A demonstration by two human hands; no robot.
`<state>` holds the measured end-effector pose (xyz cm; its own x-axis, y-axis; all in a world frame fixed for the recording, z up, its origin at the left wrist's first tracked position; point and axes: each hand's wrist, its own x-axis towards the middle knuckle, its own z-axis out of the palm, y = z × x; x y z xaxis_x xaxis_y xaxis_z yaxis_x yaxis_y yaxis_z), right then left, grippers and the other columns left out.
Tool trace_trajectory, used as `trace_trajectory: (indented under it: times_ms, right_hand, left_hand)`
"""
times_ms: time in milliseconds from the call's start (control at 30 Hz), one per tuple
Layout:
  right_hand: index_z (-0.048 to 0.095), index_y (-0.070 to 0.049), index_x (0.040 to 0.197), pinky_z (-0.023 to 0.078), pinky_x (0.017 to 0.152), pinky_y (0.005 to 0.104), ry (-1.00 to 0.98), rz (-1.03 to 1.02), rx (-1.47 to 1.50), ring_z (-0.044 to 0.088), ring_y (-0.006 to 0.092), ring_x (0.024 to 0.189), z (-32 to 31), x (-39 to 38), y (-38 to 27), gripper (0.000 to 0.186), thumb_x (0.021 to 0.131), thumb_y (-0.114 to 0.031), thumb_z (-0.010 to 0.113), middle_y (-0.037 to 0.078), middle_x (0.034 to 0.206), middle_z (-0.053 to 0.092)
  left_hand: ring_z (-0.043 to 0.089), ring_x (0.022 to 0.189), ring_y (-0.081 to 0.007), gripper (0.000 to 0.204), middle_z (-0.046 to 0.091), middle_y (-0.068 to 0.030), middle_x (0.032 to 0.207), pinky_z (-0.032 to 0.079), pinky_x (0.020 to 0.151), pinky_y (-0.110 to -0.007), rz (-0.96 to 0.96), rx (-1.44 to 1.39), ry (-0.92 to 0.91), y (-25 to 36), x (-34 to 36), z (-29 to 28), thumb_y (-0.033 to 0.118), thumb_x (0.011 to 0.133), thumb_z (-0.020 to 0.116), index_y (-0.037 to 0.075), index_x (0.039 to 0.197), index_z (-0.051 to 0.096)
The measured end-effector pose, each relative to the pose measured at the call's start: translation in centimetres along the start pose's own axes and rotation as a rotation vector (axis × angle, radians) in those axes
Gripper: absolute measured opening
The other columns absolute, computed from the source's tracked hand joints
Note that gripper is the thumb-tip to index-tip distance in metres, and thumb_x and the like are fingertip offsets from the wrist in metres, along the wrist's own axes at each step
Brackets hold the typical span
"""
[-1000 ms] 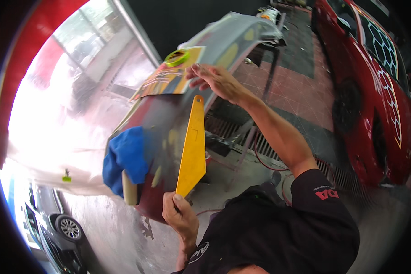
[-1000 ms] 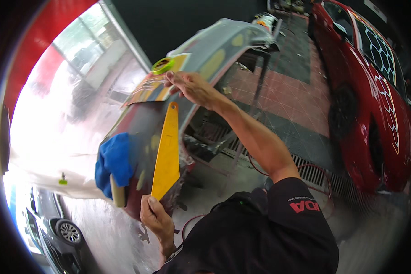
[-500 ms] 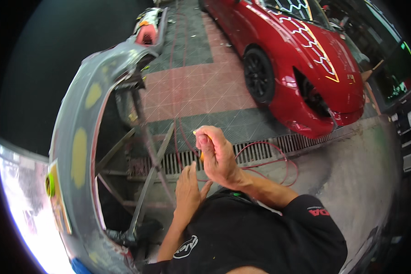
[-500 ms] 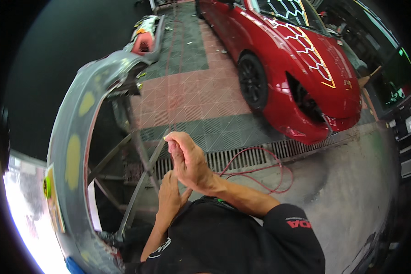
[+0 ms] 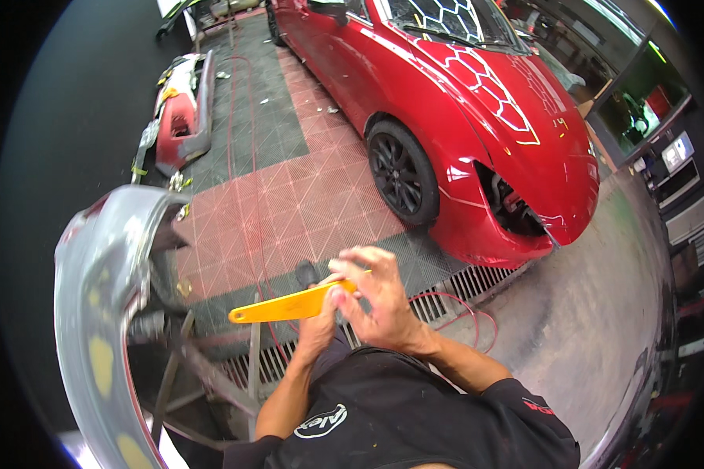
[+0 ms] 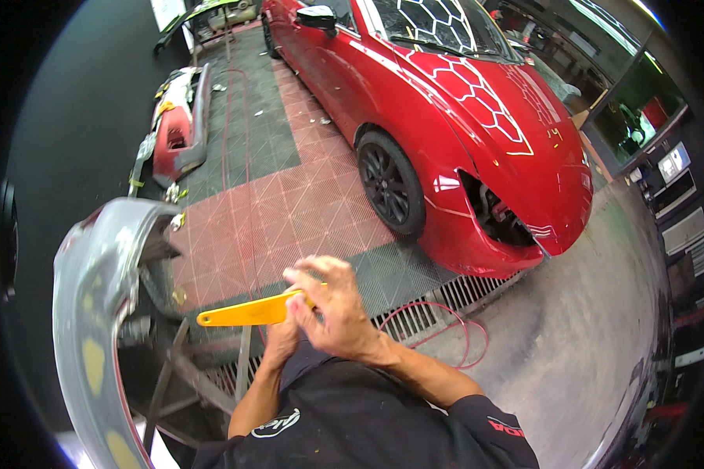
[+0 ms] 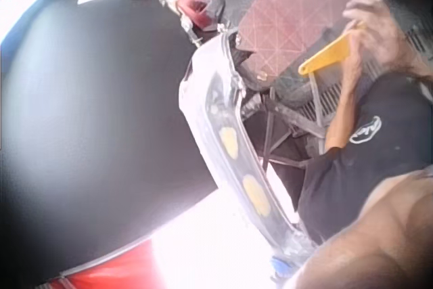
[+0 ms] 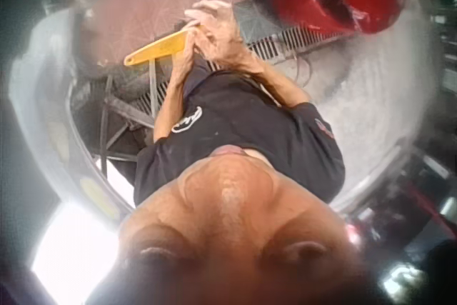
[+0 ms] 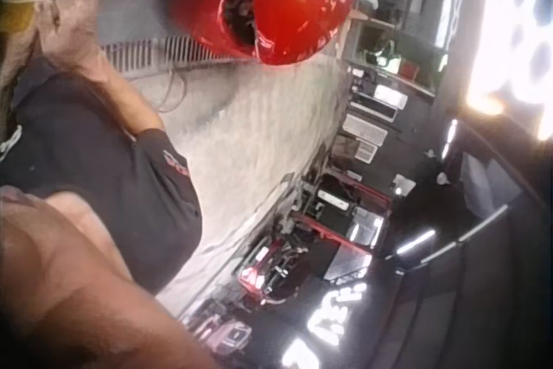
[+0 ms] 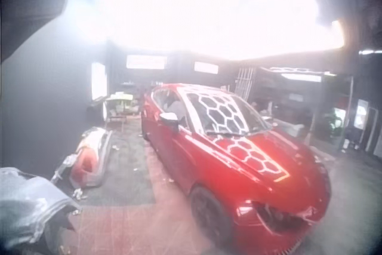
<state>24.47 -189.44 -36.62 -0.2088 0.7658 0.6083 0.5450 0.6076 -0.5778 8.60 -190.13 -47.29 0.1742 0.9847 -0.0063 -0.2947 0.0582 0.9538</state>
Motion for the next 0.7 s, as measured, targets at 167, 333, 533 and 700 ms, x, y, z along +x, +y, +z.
trace_trajectory:
  times_ms: [167, 333, 533, 700]
  right_hand:
    - [0.068, -0.002, 0.135, 0.055, 0.097, 0.0447, -0.629, 0.402, 0.307, 0.069, 0.0350, 0.112, 3.6, 12.2, 13.8, 0.041, 0.102, -0.026, 0.074, 0.018, 0.124, 0.072]
    - [0.073, 0.001, 0.122, 0.058, 0.086, 0.0462, -0.605, 0.322, 0.475, 0.073, 0.0365, 0.103, 7.4, 23.2, 19.1, 0.026, 0.101, -0.015, 0.069, 0.018, 0.105, 0.076]
    - [0.069, 0.000, 0.125, 0.055, 0.072, 0.0445, -0.202, 0.022, -0.030, 0.067, 0.0323, 0.082, 11.8, 33.4, 30.4, 0.031, 0.095, -0.009, 0.070, 0.012, 0.088, 0.065]
    - [0.068, -0.001, 0.131, 0.055, 0.074, 0.0434, -0.179, -0.083, -0.248, 0.067, 0.0300, 0.084, 13.7, 41.8, 43.2, 0.042, 0.094, -0.018, 0.075, 0.011, 0.091, 0.065]
  left_hand:
    - [0.073, 0.105, -0.0301, 0.040, 0.071, -0.0206, 0.125, 0.060, 0.091, -0.042, -0.100, -0.265, -0.173, 1.5, 14.5, -10.8, 0.021, 0.108, 0.068, -0.001, 0.141, 0.064]
    - [0.075, 0.102, -0.0311, 0.030, 0.072, -0.0218, 0.120, 0.064, 0.089, -0.043, -0.064, -0.261, -0.323, 6.4, 28.9, -14.3, 0.010, 0.097, 0.079, -0.002, 0.124, 0.077]
    - [0.072, 0.112, -0.0290, 0.068, 0.067, -0.0146, 0.129, 0.063, 0.094, -0.046, -0.145, -0.501, -0.004, 8.3, 46.0, -11.3, 0.038, 0.101, 0.076, 0.008, 0.154, 0.046]
    - [0.074, 0.090, -0.0265, 0.056, 0.070, -0.0162, 0.117, 0.066, 0.077, -0.039, -0.262, -0.458, -0.088, 7.0, 63.6, -11.1, 0.033, 0.107, 0.068, 0.003, 0.148, 0.046]
